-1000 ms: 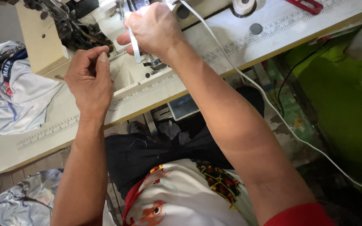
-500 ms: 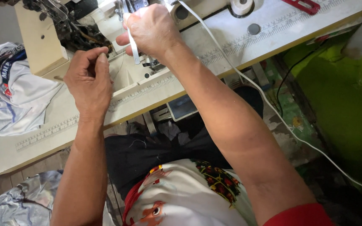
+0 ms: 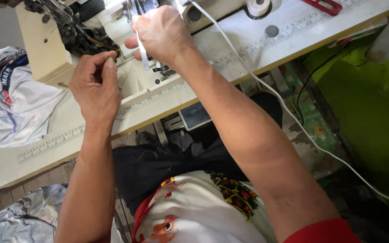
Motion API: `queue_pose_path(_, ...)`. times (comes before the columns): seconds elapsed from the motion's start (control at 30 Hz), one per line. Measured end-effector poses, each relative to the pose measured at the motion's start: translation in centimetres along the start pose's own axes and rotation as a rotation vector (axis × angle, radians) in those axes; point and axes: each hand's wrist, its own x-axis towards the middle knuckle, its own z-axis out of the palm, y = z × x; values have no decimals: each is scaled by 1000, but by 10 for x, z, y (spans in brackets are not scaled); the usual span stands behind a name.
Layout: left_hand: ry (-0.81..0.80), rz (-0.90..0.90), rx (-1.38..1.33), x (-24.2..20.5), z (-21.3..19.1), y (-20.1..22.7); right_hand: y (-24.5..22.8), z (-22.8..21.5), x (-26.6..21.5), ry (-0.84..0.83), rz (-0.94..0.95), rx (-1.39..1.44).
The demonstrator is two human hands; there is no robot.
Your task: The person threads a white sewing machine, guiding the thread through the tension discs and needle area using both hands and a pair of tweezers. They pull the thread through the needle eye and trim the excess with scissors.
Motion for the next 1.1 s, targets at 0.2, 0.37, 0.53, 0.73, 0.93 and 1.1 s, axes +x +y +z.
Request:
queue_pose_path(0.2, 5, -5, 15, 0, 0, -2, 81, 10, 115, -4, -884, -1128)
queue_pose_path(0.37, -2, -17, -4, 0, 0, 0, 85, 16, 119, 316, -1009, -1593)
queue_pose_path(0.53, 3, 5, -30, 1, 1, -2, 80, 15, 113, 254, -953, -1515)
queue_pose_path(0.73, -2, 30, -36, 2, 0, 0, 69, 7, 94, 141, -935, -1230)
queue_pose_path(0.93, -15, 35, -39, 3, -1, -1, -5, 6, -5, 37, -12, 20)
queue_pose_path(1.1, -17, 28, -31, 4, -2, -1, -11, 7, -13, 60, 25, 5)
